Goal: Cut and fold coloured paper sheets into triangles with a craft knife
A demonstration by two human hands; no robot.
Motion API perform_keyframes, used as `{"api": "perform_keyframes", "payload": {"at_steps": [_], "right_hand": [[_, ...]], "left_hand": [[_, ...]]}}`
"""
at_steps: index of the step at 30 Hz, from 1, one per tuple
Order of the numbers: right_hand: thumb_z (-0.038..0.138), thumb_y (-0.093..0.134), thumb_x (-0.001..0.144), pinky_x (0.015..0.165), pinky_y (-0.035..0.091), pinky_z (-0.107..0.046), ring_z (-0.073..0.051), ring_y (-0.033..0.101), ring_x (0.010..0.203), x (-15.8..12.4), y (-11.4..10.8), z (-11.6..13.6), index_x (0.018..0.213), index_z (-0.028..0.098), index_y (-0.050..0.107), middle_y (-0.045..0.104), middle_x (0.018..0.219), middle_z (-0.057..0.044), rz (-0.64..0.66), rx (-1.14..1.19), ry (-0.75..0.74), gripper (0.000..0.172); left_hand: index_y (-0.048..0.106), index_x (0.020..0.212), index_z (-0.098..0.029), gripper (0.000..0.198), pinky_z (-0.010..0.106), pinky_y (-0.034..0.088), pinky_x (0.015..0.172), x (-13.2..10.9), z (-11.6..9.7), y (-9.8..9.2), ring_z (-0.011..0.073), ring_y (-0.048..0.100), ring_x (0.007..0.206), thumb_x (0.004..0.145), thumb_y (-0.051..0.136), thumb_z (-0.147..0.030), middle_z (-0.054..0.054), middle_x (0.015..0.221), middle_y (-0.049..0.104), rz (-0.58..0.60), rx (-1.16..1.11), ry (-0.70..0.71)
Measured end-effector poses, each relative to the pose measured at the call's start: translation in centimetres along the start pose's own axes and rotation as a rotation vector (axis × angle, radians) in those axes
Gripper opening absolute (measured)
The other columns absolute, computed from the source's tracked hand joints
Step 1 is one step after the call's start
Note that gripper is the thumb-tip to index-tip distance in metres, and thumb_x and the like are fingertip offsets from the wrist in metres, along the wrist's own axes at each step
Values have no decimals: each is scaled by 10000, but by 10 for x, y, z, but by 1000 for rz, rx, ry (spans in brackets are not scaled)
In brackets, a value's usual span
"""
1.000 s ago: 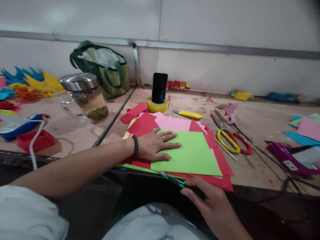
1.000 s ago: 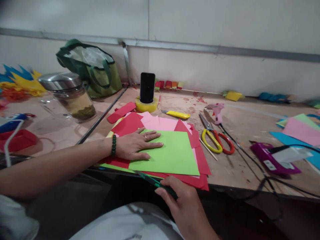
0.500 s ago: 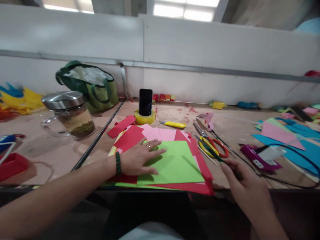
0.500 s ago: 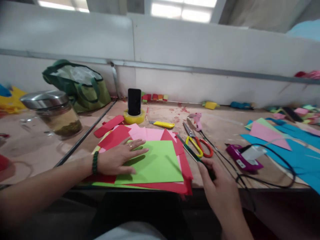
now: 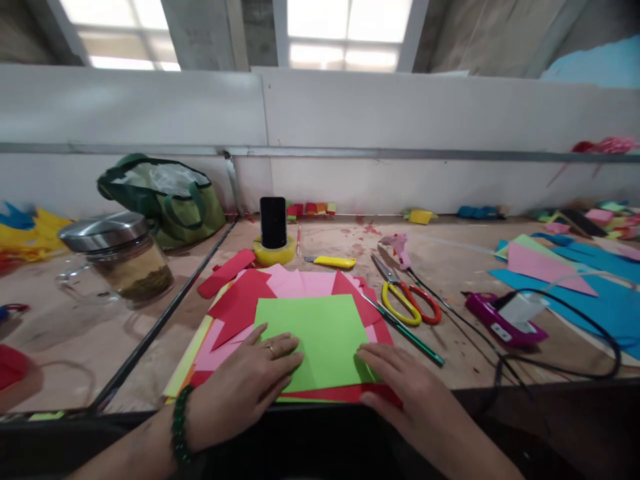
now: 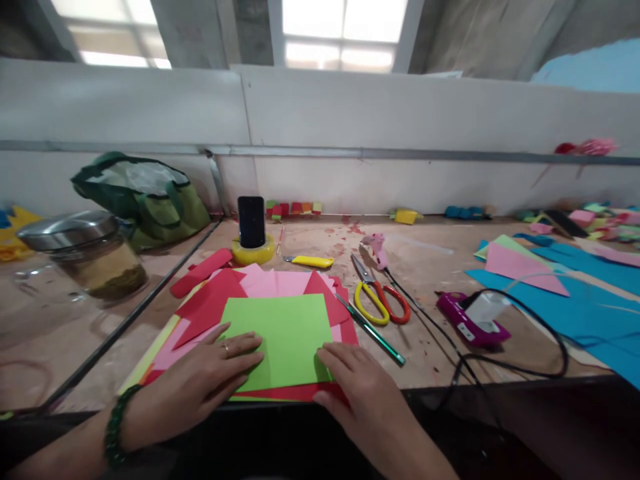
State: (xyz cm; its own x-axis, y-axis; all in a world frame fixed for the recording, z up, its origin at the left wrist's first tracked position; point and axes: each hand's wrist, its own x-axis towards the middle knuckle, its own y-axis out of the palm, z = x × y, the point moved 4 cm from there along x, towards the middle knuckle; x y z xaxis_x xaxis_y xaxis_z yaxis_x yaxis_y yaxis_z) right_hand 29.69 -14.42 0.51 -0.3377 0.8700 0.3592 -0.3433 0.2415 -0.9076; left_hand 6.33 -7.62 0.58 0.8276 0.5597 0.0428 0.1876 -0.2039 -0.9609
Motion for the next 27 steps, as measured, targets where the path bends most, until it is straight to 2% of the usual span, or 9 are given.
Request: {"api": "perform_keyframes", "payload": {"at_steps": [5, 9, 12, 15, 19, 22, 24, 27], "right_hand": [[153, 503, 889, 804, 552, -347, -214, 666, 913, 3, 6, 10, 1039, 180, 656, 722, 992, -89, -117, -67, -126, 216], [106, 402, 918, 704, 522, -300, -186, 646, 778, 3, 2, 13, 908, 178, 660, 710, 848, -68, -166, -77, -179, 268], [94, 392, 910, 622, 466, -283, -176, 606, 690, 4, 2, 15, 822, 183, 647, 672, 738, -51, -167, -87, -170, 284], [83, 424, 892, 591, 410, -269, -161, 576, 648, 5, 3, 16, 737, 193, 627, 631, 672, -29, -164, -78, -115, 278], [168, 519, 887, 579, 387, -256, -147, 567, 634, 8, 5, 20, 692, 195, 613, 628, 665, -17, -143, 39, -52, 218], [221, 534, 897, 604, 415, -251, -148, 579, 661, 12, 4, 22, 705, 198, 630, 641, 689, -25, -72, 177, 11, 216], [203, 502, 906, 666, 450, -255, -155, 606, 737, 14, 2, 25, 787, 201, 659, 670, 771, -42, -5, 298, 37, 197], [186, 484, 896, 738, 480, -263, -163, 630, 832, 16, -2, 29, 874, 198, 687, 696, 885, -60, 74, 442, 74, 205]], "left_hand": [[496, 1316, -265, 386, 572, 261, 1089, -1, 3, -2, 281, 474, 1265, 941, 447, -339, 85, 1377, 521, -12, 21, -69], [526, 1291, -257, 423, 583, 234, 1096, 2, -10, -3, 291, 486, 1244, 902, 519, -425, 100, 1332, 558, -44, 11, -122], [552, 1256, -269, 392, 563, 219, 1110, 7, -23, 0, 280, 501, 1223, 902, 519, -433, 82, 1284, 596, -125, -22, -126], [590, 1192, -284, 292, 530, 234, 1109, 15, -34, 5, 253, 529, 1184, 927, 486, -351, 54, 1218, 636, -191, -59, -105], [628, 1096, -298, 270, 483, 312, 1058, 19, -40, 11, 198, 595, 1049, 928, 443, -194, 17, 1098, 672, -229, -118, -115], [636, 1069, -297, 277, 461, 330, 1035, 15, -39, 12, 179, 606, 1004, 924, 441, -165, 6, 1059, 676, -253, -156, -138], [642, 1063, -302, 255, 473, 305, 1046, 11, -38, 12, 183, 604, 1007, 919, 469, -184, 1, 1067, 674, -258, -175, -152], [646, 1095, -299, 244, 503, 270, 1058, 6, -36, 12, 224, 589, 1028, 860, 607, -349, 16, 1108, 663, -267, -203, -185]]}}
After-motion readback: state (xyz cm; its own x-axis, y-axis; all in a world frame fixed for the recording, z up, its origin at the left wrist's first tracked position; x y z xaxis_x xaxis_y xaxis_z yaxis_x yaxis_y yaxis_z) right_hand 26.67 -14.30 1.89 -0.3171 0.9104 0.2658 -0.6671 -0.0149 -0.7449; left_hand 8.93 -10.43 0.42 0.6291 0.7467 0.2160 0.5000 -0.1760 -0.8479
